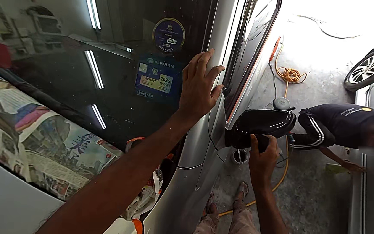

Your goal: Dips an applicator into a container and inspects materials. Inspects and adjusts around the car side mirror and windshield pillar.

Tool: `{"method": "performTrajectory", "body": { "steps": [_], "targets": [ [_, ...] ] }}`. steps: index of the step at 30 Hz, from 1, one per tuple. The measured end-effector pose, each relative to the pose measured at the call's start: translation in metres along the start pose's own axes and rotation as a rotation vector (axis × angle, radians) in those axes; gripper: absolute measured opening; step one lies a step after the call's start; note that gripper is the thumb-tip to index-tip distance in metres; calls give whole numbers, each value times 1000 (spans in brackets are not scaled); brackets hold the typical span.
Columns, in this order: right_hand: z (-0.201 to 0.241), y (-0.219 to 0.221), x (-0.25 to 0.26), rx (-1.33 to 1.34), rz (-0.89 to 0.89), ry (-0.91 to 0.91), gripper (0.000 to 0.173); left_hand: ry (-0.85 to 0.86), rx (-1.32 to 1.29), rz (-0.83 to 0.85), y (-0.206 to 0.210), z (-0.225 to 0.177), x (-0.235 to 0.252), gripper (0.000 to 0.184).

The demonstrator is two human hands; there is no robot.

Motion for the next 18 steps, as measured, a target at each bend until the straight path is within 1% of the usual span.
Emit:
{"method": "performTrajectory", "body": {
  "steps": [12,18],
  "targets": [
    [-8,5,-1,142,-53,39,25,2,-3,1,0,0,0,41],
    [-10,3,3,134,-86,-19,25,3,-13,3,0,0,0,40]
  ]
}}
Point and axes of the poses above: each hand's wrist, its own x-axis towards the middle knuckle, its own y-axis out of the palm, z = x × y, the point moved 6 cm from there along x, towards the middle knuckle, and after that the axes turned 15 degrees about x, right-handed, at the moved point
